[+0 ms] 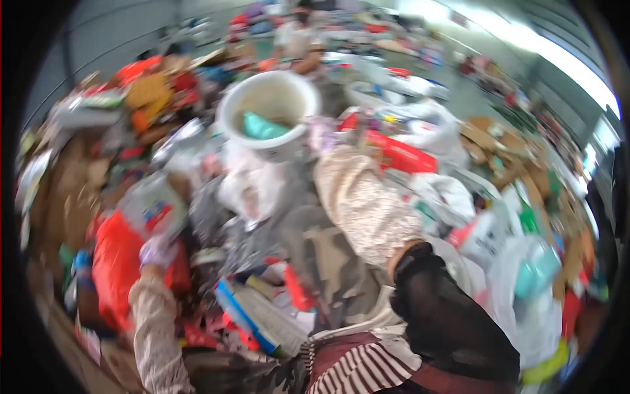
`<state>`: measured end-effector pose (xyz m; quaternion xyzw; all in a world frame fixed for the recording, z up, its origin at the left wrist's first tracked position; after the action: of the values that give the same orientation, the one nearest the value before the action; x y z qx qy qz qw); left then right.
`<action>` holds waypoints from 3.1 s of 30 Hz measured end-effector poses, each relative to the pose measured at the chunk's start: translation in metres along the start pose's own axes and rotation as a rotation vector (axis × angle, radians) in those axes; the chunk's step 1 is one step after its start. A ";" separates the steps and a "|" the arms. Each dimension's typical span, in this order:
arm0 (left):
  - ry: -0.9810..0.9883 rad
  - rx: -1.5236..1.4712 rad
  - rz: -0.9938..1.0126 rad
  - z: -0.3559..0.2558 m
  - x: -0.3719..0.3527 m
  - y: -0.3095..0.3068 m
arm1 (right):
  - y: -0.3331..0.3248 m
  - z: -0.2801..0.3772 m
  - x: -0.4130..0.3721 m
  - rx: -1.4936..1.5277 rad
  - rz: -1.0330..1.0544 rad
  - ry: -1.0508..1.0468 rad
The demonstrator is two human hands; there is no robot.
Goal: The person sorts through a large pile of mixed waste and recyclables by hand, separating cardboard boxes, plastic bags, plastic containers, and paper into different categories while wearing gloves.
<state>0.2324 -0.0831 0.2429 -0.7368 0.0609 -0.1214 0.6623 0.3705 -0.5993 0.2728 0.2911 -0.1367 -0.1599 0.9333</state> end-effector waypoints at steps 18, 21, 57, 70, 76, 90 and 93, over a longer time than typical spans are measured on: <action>0.183 0.161 0.220 -0.065 0.039 0.085 | -0.252 0.662 -0.620 -1.824 -0.966 -0.792; 0.228 0.130 0.212 -0.063 0.048 0.107 | -0.289 0.660 -0.733 -0.812 -1.115 -0.607; 0.322 0.201 0.299 -0.090 0.051 0.124 | -0.417 0.466 -0.676 -0.593 -1.498 -0.910; 0.205 0.057 0.233 -0.069 0.022 0.090 | -0.402 0.494 -0.698 -0.603 -1.488 -0.477; 0.183 0.005 0.277 -0.057 0.010 0.090 | -0.392 0.440 -0.733 -0.468 -1.494 -0.410; 0.164 -0.129 0.361 -0.011 0.032 0.141 | -0.508 0.428 -0.902 -1.639 -1.940 0.623; 0.260 -0.152 0.237 -0.014 0.038 0.146 | -0.487 0.468 -0.914 -1.765 -2.099 0.400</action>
<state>0.2760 -0.1231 0.1035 -0.7506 0.2413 -0.1317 0.6008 -0.7321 -0.8670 0.2103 -0.4064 0.4241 -0.7683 0.2544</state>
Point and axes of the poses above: each hand's wrist, its own x-axis towards the middle knuckle, its own y-axis out of the palm, z = x × y, the point moved 8 cm from there along x, towards the middle knuckle, and after that the axes turned 3 degrees about -z, right-handed, at the moved point
